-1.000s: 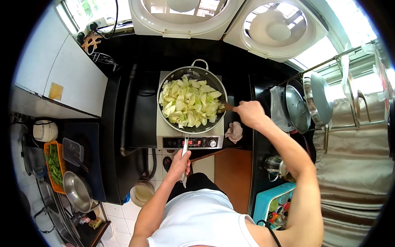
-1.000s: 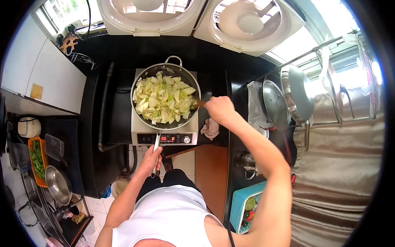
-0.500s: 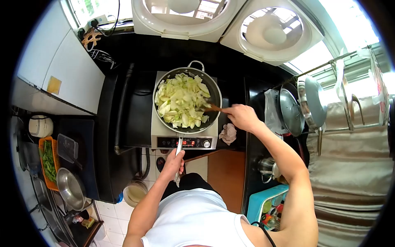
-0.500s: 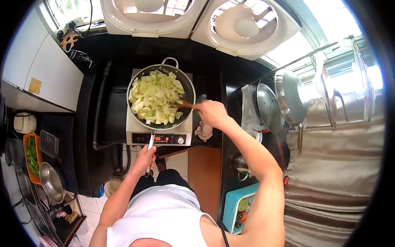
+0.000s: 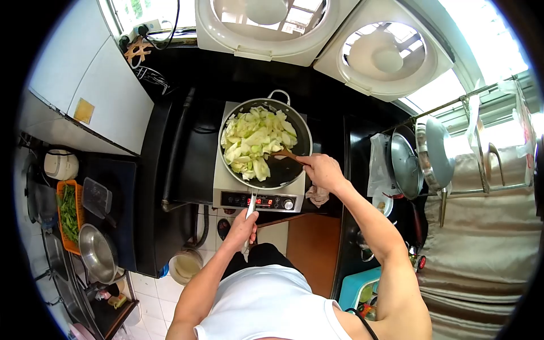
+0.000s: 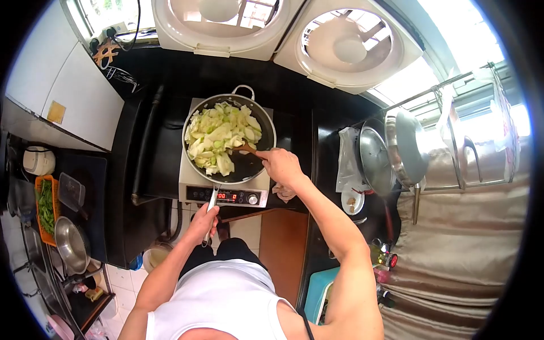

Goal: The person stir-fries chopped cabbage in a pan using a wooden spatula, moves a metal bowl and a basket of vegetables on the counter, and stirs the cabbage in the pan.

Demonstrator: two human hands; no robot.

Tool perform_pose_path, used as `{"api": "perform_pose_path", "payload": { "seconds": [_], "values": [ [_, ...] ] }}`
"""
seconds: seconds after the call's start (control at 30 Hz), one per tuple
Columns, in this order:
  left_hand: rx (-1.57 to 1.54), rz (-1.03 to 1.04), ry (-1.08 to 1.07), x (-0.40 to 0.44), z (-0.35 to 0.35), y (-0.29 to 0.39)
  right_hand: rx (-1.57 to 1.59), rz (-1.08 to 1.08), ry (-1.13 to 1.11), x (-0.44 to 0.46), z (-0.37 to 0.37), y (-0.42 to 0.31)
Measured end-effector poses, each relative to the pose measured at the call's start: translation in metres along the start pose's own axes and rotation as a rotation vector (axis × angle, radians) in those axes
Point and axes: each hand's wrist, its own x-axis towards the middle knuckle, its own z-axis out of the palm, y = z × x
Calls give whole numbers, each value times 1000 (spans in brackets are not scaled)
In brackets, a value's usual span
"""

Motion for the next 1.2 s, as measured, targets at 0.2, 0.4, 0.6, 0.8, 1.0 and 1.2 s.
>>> {"api": "perform_pose_path", "payload": {
  "seconds": [0.2,0.4,0.6,0.8,1.0,1.2],
  "values": [
    [7,5,-4,1,-1,-1,-38,-84,48,8,-22,-7],
    [10,22,-1,1,-1,-2,21,-112,49,26,-25,-15],
    [2,7,-3,0,-2,-1,60,-141,42,53,-6,-24],
    [11,28,-4,-1,-2,-2,48,-175,25,70,-5,-33],
    [14,44,3,0,-3,-4,-35,-209,-16,65,-27,-34],
    [21,56,5,1,-2,-5,-43,-211,6,57,-43,-22]
  ]
}}
